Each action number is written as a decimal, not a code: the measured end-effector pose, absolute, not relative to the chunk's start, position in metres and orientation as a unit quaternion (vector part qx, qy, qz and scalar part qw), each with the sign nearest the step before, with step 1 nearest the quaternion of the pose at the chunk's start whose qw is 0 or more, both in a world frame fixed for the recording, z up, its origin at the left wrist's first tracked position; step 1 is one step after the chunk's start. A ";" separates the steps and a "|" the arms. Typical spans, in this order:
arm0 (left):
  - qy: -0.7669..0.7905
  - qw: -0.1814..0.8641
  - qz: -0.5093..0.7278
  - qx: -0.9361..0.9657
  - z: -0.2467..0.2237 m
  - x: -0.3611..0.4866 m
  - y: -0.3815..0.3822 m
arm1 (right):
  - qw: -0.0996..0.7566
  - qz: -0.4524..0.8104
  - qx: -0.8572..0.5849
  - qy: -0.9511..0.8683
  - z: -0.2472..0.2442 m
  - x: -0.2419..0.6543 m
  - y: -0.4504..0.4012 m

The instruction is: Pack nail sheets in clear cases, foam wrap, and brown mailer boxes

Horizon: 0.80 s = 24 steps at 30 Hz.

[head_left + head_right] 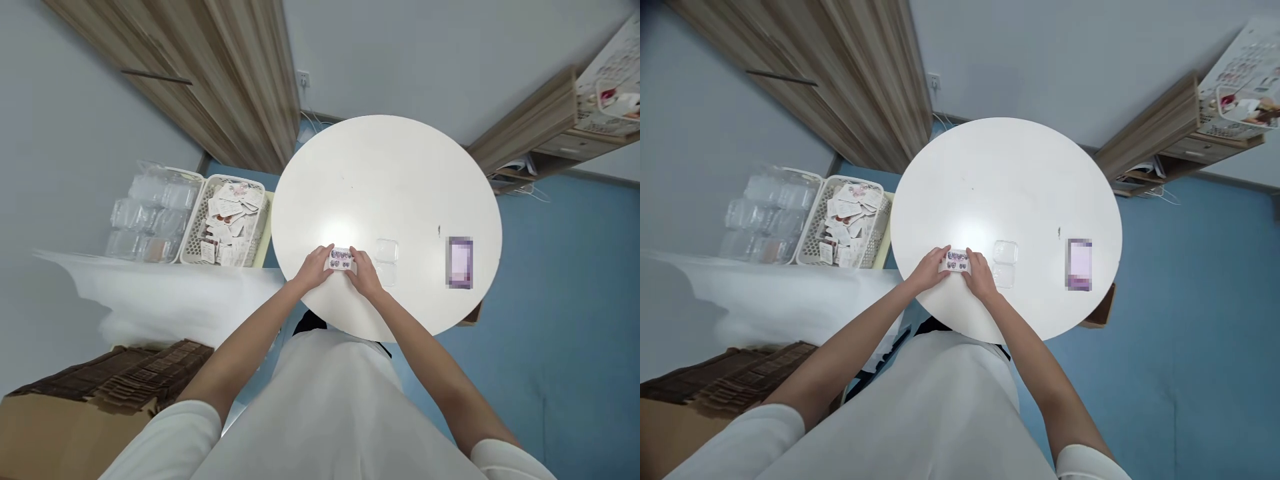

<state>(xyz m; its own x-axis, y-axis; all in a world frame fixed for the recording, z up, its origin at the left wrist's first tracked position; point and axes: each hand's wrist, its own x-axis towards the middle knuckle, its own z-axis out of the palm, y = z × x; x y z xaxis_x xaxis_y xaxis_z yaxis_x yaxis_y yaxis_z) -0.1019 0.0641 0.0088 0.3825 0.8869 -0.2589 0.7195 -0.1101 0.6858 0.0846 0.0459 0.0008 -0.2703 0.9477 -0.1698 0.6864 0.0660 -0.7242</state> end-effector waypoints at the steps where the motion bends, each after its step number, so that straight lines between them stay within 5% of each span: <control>1: 0.536 0.386 0.107 0.743 0.009 -0.088 0.060 | 0.179 0.362 -0.582 -0.706 0.002 0.100 0.039; 10: 0.515 0.399 0.080 0.754 0.002 0.008 0.037 | 0.179 0.368 -0.589 -0.697 -0.008 0.203 0.010; 24: 0.557 0.371 -0.015 0.743 -0.008 0.034 0.041 | 0.146 0.374 -0.587 -0.704 -0.034 0.226 0.022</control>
<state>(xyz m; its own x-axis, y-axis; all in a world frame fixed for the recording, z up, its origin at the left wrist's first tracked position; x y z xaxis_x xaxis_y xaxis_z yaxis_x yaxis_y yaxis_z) 0.0341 0.0413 -0.0077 0.3787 0.8164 -0.4360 0.8391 -0.1040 0.5340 0.2261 0.0219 -0.0336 -0.2695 0.9344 -0.2330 0.7165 0.0329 -0.6968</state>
